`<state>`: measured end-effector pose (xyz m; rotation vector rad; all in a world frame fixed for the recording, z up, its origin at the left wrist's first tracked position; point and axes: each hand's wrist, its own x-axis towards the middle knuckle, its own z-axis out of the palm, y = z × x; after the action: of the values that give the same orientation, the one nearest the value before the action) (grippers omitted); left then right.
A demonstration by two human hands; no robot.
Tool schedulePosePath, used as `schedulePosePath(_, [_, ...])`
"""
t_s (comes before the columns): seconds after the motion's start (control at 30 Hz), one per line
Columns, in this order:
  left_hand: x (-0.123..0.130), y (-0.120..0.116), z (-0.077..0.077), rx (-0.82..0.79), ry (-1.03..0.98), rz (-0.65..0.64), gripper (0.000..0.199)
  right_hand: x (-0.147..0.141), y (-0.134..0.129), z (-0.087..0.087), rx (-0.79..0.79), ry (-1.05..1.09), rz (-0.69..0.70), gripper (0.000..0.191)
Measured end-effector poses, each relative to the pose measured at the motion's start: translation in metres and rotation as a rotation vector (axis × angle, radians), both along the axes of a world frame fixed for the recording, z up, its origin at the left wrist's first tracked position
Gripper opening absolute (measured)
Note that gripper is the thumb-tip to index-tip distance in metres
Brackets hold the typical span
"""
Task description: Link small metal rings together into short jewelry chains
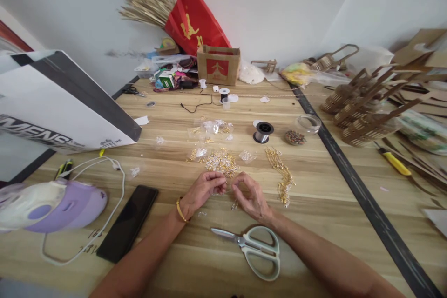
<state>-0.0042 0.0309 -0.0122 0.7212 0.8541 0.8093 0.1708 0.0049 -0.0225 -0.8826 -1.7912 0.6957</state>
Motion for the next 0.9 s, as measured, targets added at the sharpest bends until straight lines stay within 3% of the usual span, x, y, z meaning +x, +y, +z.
schedulePosePath(0.9, [0.0006, -0.0002, 0.0015, 0.026, 0.017, -0.03, 0.026, 0.0002, -0.0003, 0.0018, -0.002, -0.012, 0.009, 0.005])
